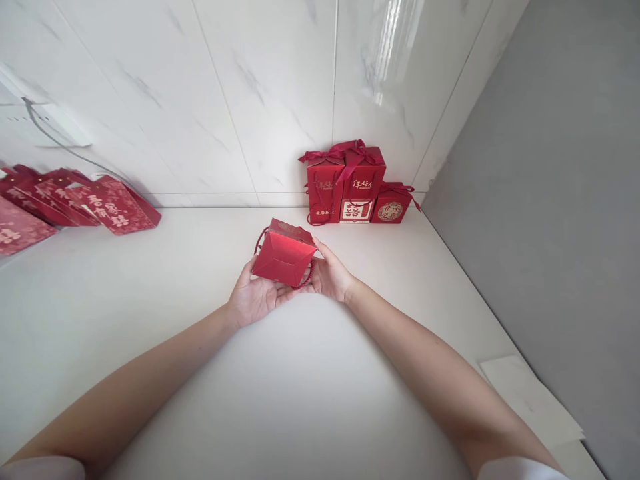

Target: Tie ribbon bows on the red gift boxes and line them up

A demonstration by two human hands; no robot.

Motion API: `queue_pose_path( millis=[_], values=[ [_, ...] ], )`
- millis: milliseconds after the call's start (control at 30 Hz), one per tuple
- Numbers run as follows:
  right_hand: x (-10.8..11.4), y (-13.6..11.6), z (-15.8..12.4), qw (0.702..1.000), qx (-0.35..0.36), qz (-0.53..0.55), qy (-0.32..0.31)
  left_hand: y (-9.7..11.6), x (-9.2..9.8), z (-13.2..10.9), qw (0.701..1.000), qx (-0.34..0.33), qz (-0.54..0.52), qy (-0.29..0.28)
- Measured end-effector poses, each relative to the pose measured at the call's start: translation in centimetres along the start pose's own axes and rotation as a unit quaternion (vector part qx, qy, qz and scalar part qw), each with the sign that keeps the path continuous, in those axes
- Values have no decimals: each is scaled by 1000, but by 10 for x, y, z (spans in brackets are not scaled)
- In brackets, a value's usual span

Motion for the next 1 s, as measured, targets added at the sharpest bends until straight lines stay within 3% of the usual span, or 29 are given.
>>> queue_pose_path(
  millis=[167, 333, 433, 633, 867, 1000],
  values=[
    [1, 1, 1, 1000, 18, -10, 4, 0, 3, 2, 1000, -5, 13, 4],
    [7, -8, 1, 977, 187, -57, 90, 12, 25, 9, 984, -86, 130, 88],
    [12, -13, -1, 959, 243, -85, 121, 21, 35, 11, 962, -161, 189, 112],
    [8, -15, -3, 940, 285, -167, 86, 23, 35, 9, 952, -172, 244, 71],
    [5, -10, -2, 924, 306, -225, 45, 26, 32, 7, 958, -186, 217, 31],
    [5, -10, -1, 926, 305, -220, 35, 25, 33, 7, 957, -201, 207, 42]
  ],
)
Point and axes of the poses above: each hand's wrist, its own z-axis towards the middle knuckle, its own x-axis out of the back of the hand, y = z × x, the point moved 4 cm from there along z, towards the middle knuckle, and after that the axes turned 4 degrees about z, right-handed, at the moved point
